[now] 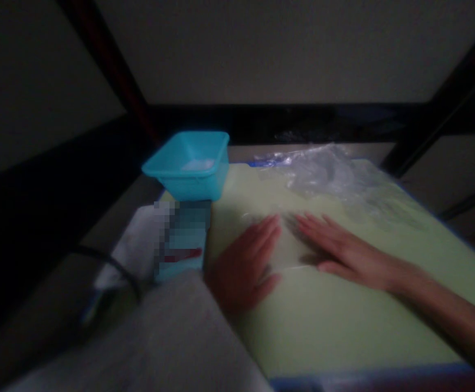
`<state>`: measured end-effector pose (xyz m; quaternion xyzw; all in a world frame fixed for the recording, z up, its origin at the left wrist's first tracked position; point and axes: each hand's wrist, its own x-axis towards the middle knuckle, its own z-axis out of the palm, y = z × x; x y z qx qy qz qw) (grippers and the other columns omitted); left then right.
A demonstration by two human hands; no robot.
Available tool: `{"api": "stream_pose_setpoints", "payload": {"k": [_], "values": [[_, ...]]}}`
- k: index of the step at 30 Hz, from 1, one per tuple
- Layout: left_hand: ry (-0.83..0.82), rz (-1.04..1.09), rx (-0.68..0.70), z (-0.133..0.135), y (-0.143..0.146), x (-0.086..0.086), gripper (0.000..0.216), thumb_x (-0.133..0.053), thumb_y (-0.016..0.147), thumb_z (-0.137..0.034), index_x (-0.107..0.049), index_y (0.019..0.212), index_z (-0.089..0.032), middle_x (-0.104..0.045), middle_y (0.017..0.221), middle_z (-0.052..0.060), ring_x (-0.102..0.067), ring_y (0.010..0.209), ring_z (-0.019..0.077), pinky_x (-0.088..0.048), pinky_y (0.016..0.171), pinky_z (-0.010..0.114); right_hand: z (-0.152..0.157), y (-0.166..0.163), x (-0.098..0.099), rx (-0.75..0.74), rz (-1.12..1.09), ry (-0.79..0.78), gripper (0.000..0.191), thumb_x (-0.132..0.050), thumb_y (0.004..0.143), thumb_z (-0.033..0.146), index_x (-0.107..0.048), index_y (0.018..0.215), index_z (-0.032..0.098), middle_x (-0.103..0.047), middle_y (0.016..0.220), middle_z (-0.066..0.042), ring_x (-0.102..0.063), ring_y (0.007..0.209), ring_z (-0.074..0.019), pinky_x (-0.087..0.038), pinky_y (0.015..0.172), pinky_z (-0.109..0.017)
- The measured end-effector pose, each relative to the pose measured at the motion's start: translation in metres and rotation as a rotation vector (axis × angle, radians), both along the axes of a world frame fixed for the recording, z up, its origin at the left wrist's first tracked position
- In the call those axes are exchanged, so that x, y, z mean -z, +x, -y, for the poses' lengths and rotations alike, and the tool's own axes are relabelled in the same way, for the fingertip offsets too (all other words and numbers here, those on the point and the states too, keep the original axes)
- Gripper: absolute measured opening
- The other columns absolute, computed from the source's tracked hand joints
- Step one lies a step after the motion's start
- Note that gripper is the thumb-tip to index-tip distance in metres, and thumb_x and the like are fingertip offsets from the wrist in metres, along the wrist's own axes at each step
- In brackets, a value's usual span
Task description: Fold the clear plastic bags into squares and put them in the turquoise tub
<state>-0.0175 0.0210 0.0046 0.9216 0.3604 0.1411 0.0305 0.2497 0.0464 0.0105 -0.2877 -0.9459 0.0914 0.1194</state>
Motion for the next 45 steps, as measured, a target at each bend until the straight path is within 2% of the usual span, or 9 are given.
{"api": "stream_pose_setpoints", "payload": {"k": [3,7,18,23,27,30,35,38,45], "values": [[-0.125,-0.021,0.121,0.008,0.004,0.004,0.071,-0.048,0.088,-0.044,-0.026,0.141,-0.002,-0.023,0.152,0.021,-0.013,0.144,0.0247,-0.021,0.116,0.040,0.014,-0.008,0.003,-0.105,0.020,-0.070,0.083,-0.040,0.091,0.055,0.001,0.150,0.013,-0.009,0.155,-0.016,-0.011,0.142,-0.0272,-0.018,0.114,-0.049],[-0.222,-0.032,0.144,0.010,0.004,0.009,0.077,-0.043,0.089,-0.056,-0.026,0.143,-0.004,-0.023,0.151,0.021,-0.016,0.143,0.0259,-0.020,0.117,0.041,0.025,-0.011,0.011,-0.136,0.074,-0.084,0.090,-0.046,0.088,0.056,0.003,0.149,0.011,-0.006,0.154,-0.017,-0.010,0.142,-0.0264,-0.018,0.115,-0.044],[-0.195,-0.014,0.207,0.007,-0.002,0.009,0.070,-0.044,0.086,-0.062,-0.035,0.142,-0.021,-0.019,0.153,0.016,-0.017,0.142,0.0317,-0.022,0.113,0.051,0.026,-0.009,0.013,-0.122,0.052,-0.054,0.091,-0.051,0.087,0.055,0.000,0.150,0.013,-0.009,0.154,-0.015,-0.012,0.141,-0.0265,-0.020,0.114,-0.045],[-0.208,-0.032,0.194,0.006,-0.004,0.008,0.069,-0.047,0.085,-0.061,-0.037,0.141,-0.023,-0.021,0.153,0.016,-0.018,0.142,0.0323,-0.023,0.112,0.052,0.025,-0.004,0.012,-0.135,0.069,-0.071,0.095,-0.052,0.084,0.058,0.000,0.149,0.011,-0.008,0.154,-0.017,-0.012,0.141,-0.0269,-0.017,0.115,-0.045],[-0.186,-0.011,0.208,0.007,-0.004,0.010,0.069,-0.044,0.085,-0.064,-0.036,0.141,-0.024,-0.021,0.154,0.014,-0.019,0.142,0.0311,-0.023,0.113,0.051,0.015,-0.002,0.007,-0.183,0.023,-0.099,0.089,-0.050,0.086,0.057,-0.007,0.150,0.013,-0.017,0.153,-0.015,-0.017,0.141,-0.0260,-0.015,0.115,-0.048],[-0.156,0.016,0.176,0.006,-0.003,0.010,0.068,-0.043,0.087,-0.061,-0.037,0.141,-0.020,-0.025,0.152,0.015,-0.018,0.142,0.0294,-0.022,0.114,0.050,0.008,-0.006,0.003,-0.141,-0.077,-0.053,0.071,-0.045,0.092,0.047,-0.016,0.149,0.018,-0.030,0.150,-0.011,-0.026,0.138,-0.0241,-0.019,0.114,-0.049],[-0.091,0.051,-0.037,-0.005,0.008,0.008,0.053,-0.042,0.092,-0.031,-0.037,0.138,-0.006,-0.029,0.150,0.017,-0.023,0.141,0.0234,-0.022,0.116,0.042,0.002,-0.024,0.004,0.028,-0.173,0.031,0.047,-0.039,0.096,0.030,-0.038,0.142,0.020,-0.048,0.140,-0.009,-0.043,0.130,-0.0213,-0.034,0.109,-0.044],[-0.081,0.065,-0.132,-0.011,0.016,0.009,0.054,-0.042,0.092,-0.028,-0.035,0.138,-0.003,-0.032,0.149,0.019,-0.027,0.140,0.0239,-0.025,0.116,0.041,-0.002,-0.037,0.008,0.050,-0.161,0.045,0.049,-0.039,0.096,0.033,-0.041,0.140,0.012,-0.046,0.141,-0.014,-0.041,0.131,-0.0233,-0.033,0.110,-0.046],[-0.073,0.005,-0.142,-0.013,0.020,0.013,0.056,-0.039,0.093,-0.035,-0.034,0.137,-0.001,-0.031,0.148,0.021,-0.027,0.140,0.0251,-0.024,0.115,0.041,-0.007,-0.044,0.018,0.066,-0.062,0.026,0.061,-0.035,0.096,0.042,-0.028,0.145,0.006,-0.031,0.148,-0.019,-0.025,0.139,-0.0248,-0.027,0.113,-0.047]]}}
